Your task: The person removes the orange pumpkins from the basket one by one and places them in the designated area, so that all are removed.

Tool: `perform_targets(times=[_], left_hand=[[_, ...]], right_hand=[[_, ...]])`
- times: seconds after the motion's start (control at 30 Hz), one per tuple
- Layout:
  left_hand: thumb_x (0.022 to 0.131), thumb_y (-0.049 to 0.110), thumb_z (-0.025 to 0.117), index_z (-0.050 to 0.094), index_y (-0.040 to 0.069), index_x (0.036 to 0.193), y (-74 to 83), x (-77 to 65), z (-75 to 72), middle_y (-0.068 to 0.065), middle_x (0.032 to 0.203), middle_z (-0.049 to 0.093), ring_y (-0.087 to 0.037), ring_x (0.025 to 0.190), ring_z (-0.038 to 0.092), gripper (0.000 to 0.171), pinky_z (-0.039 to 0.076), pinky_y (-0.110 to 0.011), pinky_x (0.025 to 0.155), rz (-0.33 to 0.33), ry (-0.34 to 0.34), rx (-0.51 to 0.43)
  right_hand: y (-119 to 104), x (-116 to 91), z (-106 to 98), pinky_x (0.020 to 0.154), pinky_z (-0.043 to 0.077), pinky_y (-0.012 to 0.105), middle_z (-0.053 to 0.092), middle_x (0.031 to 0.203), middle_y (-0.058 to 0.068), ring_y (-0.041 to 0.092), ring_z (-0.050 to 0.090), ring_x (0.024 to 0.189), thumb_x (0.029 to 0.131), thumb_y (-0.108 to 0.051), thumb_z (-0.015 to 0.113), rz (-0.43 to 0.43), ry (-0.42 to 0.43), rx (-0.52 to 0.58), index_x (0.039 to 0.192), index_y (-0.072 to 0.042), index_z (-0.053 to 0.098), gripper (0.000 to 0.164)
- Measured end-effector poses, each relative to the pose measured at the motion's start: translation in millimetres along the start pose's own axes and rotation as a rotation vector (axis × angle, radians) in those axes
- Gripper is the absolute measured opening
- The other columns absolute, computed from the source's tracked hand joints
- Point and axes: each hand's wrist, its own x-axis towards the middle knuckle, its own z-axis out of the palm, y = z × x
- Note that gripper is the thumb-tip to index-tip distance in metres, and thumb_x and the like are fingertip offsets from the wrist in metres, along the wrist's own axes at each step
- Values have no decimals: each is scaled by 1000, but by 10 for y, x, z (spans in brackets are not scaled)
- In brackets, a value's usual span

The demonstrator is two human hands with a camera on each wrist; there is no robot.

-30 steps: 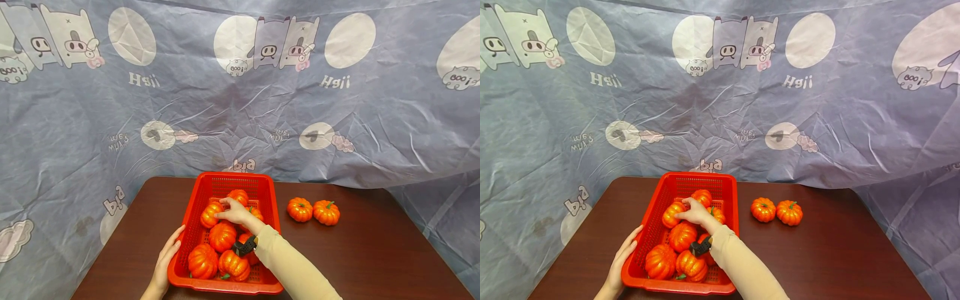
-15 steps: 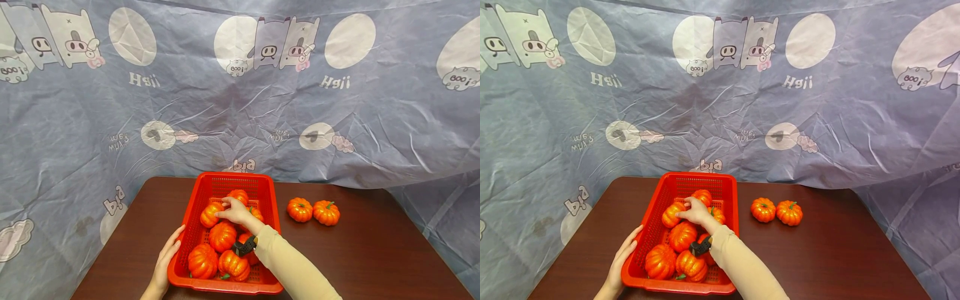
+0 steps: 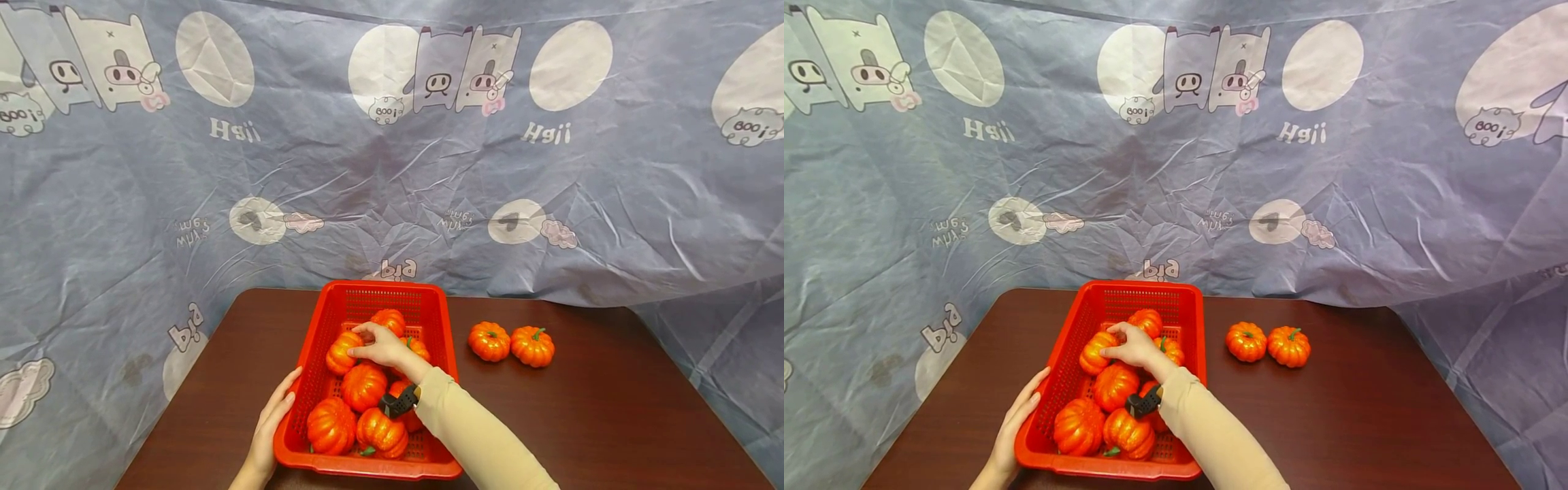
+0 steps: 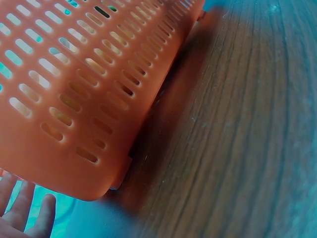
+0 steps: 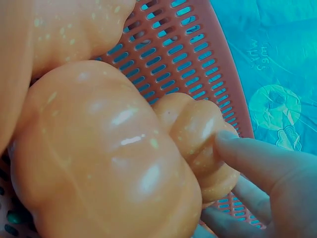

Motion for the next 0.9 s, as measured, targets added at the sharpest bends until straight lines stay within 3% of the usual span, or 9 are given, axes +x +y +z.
perform_targets(times=[0.13, 0.3, 0.57, 0.9], left_hand=[[103, 14, 25, 22, 1, 147, 6, 12, -2, -23, 149, 23, -18, 130, 36, 46, 35, -23, 101, -21, 2, -4], [103, 13, 24, 21, 0, 147, 7, 11, -6, -21, 149, 24, -18, 130, 36, 46, 35, -23, 100, -9, -5, 1], [103, 12, 24, 21, 0, 147, -3, 7, -12, -16, 149, 28, -17, 130, 37, 46, 35, -23, 100, 4, -15, 0], [103, 12, 25, 21, 0, 147, -5, -12, -16, -12, 148, 29, -13, 129, 37, 46, 35, -21, 100, -9, -7, 0]], right_hand=[[-2, 1, -9, 91, 45, 39, 59, 118, 13, 29, 57, 108, 82, -19, 73, 5, -8, 2, 120, -4, 57, 44], [-30, -6, -23, 90, 44, 40, 58, 118, 13, 28, 54, 110, 83, -21, 71, 16, 41, 37, 121, -3, 55, 45], [-91, -24, -74, 81, 51, 44, 50, 124, 19, 30, 57, 104, 87, -20, 67, 85, 23, 324, 128, -1, 47, 50], [-275, -71, -244, 86, 48, 50, 51, 123, 20, 36, 56, 108, 90, -24, 62, 80, 67, 579, 131, -2, 42, 51]])
